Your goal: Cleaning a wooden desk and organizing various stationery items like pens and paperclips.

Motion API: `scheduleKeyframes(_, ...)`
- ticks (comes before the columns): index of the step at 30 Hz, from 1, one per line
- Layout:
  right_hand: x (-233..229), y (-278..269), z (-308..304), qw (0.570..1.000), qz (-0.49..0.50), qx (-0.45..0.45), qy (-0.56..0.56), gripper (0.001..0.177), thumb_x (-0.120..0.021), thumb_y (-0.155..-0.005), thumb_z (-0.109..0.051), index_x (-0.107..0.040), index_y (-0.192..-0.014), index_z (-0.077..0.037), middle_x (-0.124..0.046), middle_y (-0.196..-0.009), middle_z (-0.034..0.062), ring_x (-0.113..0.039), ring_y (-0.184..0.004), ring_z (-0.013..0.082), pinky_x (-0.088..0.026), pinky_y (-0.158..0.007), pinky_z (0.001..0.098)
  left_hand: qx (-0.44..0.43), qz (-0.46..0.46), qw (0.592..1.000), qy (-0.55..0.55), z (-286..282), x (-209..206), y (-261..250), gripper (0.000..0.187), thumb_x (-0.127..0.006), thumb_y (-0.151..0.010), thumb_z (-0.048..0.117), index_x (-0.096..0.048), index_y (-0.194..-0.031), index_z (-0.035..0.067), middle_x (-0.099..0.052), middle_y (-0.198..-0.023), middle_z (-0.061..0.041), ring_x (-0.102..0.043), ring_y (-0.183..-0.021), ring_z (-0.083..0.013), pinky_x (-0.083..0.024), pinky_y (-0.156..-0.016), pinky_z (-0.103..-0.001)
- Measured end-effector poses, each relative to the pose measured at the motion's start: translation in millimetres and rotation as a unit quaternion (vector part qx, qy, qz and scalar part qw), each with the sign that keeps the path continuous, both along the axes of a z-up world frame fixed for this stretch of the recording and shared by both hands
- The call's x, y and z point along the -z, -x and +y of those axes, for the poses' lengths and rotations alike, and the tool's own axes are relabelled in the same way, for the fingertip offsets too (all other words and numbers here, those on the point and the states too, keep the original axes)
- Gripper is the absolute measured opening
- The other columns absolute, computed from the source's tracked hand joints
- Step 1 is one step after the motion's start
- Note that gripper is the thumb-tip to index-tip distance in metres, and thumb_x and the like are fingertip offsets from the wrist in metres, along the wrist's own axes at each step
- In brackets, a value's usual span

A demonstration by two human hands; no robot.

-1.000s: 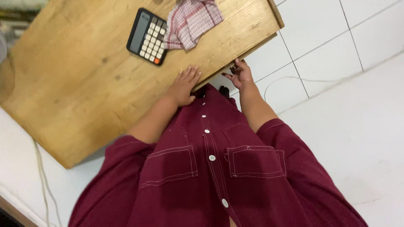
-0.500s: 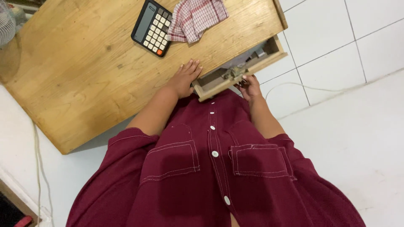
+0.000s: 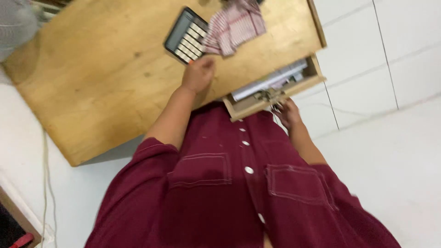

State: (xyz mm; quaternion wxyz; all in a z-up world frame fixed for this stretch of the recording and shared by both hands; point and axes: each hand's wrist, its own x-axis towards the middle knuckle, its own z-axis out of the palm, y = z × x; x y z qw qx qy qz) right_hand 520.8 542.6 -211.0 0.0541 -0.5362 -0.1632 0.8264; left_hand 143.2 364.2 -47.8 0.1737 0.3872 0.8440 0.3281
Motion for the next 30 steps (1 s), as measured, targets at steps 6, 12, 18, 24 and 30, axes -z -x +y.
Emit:
scheduleKeyframes(6,-96.5,-52.2,26.8,0.981,-0.137,-0.101,-0.098,0.068,-0.051,-0.097,-0.016,-0.026,-0.158,0.001,-0.05,-0.144,0.0243,-0.056,-0.128,0.0373,-0.048,-0.105,0.0542,-0.386,-0.073,0.906,0.16,-30.7,30.0,131.8,0.056,-0.058,-0.1,0.037,-0.048,-0.146,0.008,-0.053,-0.143,-0.019,-0.055,-0.13,-0.0351,-0.046,-0.108,-0.044)
scheduleKeyframes(12,-133.1,-61.5,51.0,0.962,-0.195,-0.044,-0.185,0.054,-0.051,-0.098,-0.011,-0.04,-0.15,-0.002,-0.061,-0.129,0.0152,-0.065,-0.106,0.0203,-0.057,-0.093,0.0403,-0.41,-0.249,0.878,-0.006,-46.0,78.7,133.0,0.027,-0.062,-0.094,0.019,-0.073,-0.113,0.003,-0.076,-0.104,-0.007,-0.07,-0.091,-0.016,-0.056,-0.081,-0.027)
scheduleKeyframes(18,-94.6,-0.7,69.4,0.923,-0.156,-0.135,-0.325,0.049,-0.067,-0.091,0.001,-0.054,-0.138,-0.005,-0.067,-0.118,0.0168,-0.071,-0.095,0.026,-0.062,-0.08,0.0393,-0.489,-0.257,0.833,-0.022,-116.9,146.8,139.6,0.023,-0.077,-0.09,0.022,-0.079,-0.113,0.017,-0.074,-0.107,-0.018,-0.073,-0.093,-0.0427,-0.067,-0.058,-0.058)
scheduleKeyframes(24,-131.3,138.8,100.8,0.872,-0.01,-0.177,-0.457,0.033,-0.08,-0.091,-0.001,-0.07,-0.122,-0.005,-0.073,-0.106,0.0143,-0.073,-0.093,0.0233,-0.062,-0.079,0.0348,-0.414,-0.123,0.902,0.029,-185.7,66.8,121.6,0.024,-0.076,-0.097,0.023,-0.077,-0.116,0.009,-0.073,-0.104,-0.02,-0.073,-0.096,-0.0324,-0.065,-0.071,-0.045)
scheduleKeyframes(30,-156.5,168.9,70.9,0.902,0.034,-0.187,-0.387,0.037,-0.074,-0.09,0.003,-0.069,-0.124,-0.008,-0.072,-0.106,0.0111,-0.072,-0.096,0.0184,-0.062,-0.081,0.0297,-0.367,-0.213,0.903,-0.073,-133.3,-32.9,61.2,0.027,-0.067,-0.103,0.014,-0.062,-0.124,-0.002,-0.067,-0.109,-0.023,-0.065,-0.097,-0.0301,-0.061,-0.078,-0.042)
